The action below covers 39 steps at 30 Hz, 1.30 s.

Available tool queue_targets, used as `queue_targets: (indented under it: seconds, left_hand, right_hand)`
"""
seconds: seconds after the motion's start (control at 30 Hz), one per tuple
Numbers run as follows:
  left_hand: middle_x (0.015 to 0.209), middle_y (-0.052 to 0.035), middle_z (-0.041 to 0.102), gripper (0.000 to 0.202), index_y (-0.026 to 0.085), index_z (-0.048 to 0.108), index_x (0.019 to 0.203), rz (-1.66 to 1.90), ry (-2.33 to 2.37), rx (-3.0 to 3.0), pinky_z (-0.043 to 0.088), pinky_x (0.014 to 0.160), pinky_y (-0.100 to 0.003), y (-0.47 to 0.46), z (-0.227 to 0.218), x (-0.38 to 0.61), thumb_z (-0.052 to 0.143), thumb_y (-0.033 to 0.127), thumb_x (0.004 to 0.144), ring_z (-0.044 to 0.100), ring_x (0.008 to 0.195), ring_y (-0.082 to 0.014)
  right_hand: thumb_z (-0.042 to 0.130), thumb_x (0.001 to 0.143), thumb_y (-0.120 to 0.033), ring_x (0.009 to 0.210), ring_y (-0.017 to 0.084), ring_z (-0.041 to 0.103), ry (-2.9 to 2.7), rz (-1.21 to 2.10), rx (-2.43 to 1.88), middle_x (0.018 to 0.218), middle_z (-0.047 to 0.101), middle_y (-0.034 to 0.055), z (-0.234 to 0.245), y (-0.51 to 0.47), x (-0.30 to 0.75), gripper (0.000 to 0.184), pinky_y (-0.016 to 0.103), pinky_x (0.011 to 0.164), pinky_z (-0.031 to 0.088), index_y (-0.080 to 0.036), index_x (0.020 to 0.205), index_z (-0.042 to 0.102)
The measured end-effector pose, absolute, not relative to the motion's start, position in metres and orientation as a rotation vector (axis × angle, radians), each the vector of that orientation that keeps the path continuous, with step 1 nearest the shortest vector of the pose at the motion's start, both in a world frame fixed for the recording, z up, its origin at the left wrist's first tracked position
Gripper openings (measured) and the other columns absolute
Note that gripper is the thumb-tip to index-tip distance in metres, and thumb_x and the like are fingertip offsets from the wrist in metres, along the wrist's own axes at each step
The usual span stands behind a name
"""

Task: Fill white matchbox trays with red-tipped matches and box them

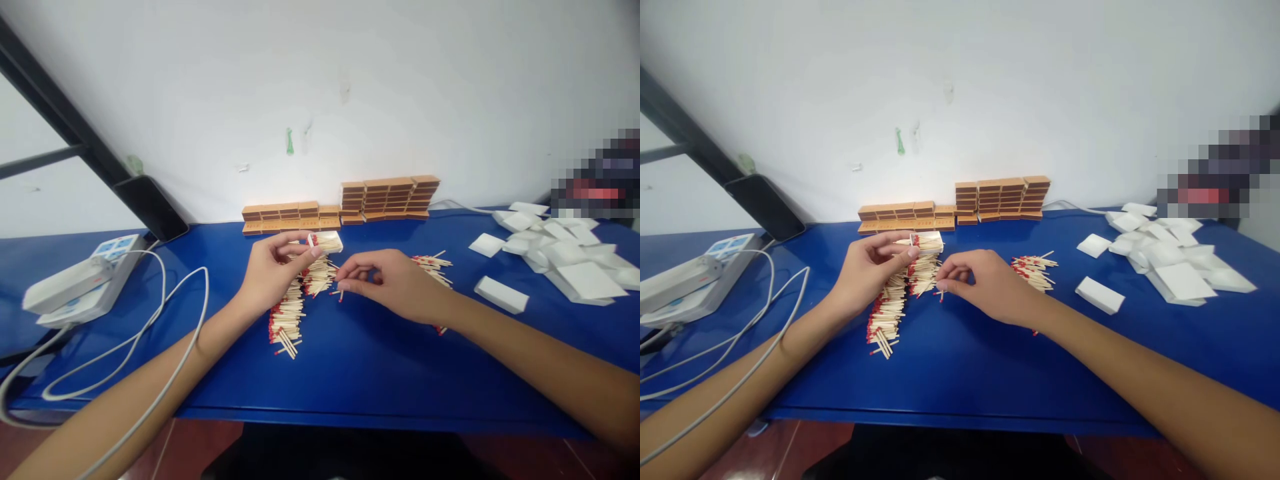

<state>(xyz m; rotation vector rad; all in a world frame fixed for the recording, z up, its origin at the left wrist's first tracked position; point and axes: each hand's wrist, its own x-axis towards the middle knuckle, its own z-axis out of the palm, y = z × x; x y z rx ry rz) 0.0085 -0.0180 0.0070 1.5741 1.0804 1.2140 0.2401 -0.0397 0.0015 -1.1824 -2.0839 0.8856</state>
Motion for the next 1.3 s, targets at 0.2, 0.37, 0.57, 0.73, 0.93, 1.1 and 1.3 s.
queue_targets:
  seconds: [0.2,0.37,0.57,0.73,0.93,1.1,1.3]
  left_hand:
    - [0.089,-0.0098,0.083,0.049,0.013,0.078,0.109,1.203,1.054,1.562,0.056,0.066,-0.030,-0.020,0.007,0.011,0.092,0.044,0.075,0.071,0.070,-0.0176]
    - [0.086,-0.0083,0.083,0.047,0.015,0.078,0.109,1.212,1.059,1.572,0.055,0.064,-0.030,-0.020,0.006,0.011,0.092,0.043,0.076,0.069,0.066,-0.0162]
    - [0.090,-0.0096,0.083,0.046,0.016,0.079,0.111,1.243,1.056,1.577,0.057,0.066,-0.032,-0.017,0.007,0.010,0.092,0.043,0.076,0.072,0.070,-0.0188]
    - [0.090,-0.0093,0.083,0.047,0.016,0.079,0.112,1.243,1.056,1.566,0.056,0.065,-0.031,-0.016,0.006,0.009,0.092,0.042,0.076,0.072,0.069,-0.0182]
    - [0.092,-0.0095,0.084,0.047,0.015,0.079,0.111,1.246,1.053,1.573,0.057,0.068,-0.031,-0.017,0.006,0.009,0.092,0.042,0.075,0.073,0.073,-0.0191]
    - [0.092,-0.0097,0.084,0.044,0.015,0.078,0.111,1.247,1.064,1.590,0.058,0.068,-0.032,-0.016,0.007,0.007,0.090,0.042,0.078,0.072,0.071,-0.0183]
    - [0.092,-0.0088,0.084,0.039,0.018,0.079,0.110,1.236,1.067,1.634,0.056,0.067,-0.033,-0.017,0.006,0.007,0.089,0.042,0.081,0.071,0.069,-0.0178]
  right_hand:
    - [0.077,0.088,-0.037,0.065,0.014,0.051,-2.203,0.805,-1.259,0.074,0.064,-0.0022,-0.007,-0.032,0.244,0.014,0.030,0.062,0.038,-0.024,0.084,0.078]
    - [0.070,0.095,-0.029,0.072,0.014,0.055,-2.295,0.579,-1.130,0.089,0.064,0.0006,-0.011,-0.034,0.243,0.007,0.029,0.069,0.043,-0.023,0.096,0.074]
    - [0.056,0.105,-0.027,0.081,0.017,0.062,-2.378,0.309,-1.020,0.109,0.066,0.0066,-0.023,-0.032,0.235,0.018,0.032,0.077,0.047,-0.023,0.117,0.069]
    - [0.058,0.103,-0.024,0.081,0.017,0.062,-2.404,0.268,-1.009,0.106,0.065,0.0065,-0.031,-0.025,0.232,0.010,0.031,0.076,0.046,-0.021,0.104,0.068]
    - [0.058,0.103,-0.023,0.077,0.015,0.059,-2.357,0.328,-0.950,0.103,0.064,0.0048,-0.024,-0.030,0.233,0.010,0.030,0.074,0.045,-0.020,0.101,0.068]
    - [0.061,0.101,-0.025,0.075,0.015,0.056,-2.371,0.373,-0.974,0.092,0.062,0.0024,-0.008,-0.033,0.245,0.011,0.029,0.073,0.043,-0.021,0.096,0.070]
    - [0.066,0.094,-0.027,0.075,0.016,0.057,-2.554,0.509,-1.123,0.089,0.062,0.0016,-0.002,-0.031,0.256,0.005,0.031,0.071,0.042,-0.023,0.091,0.068]
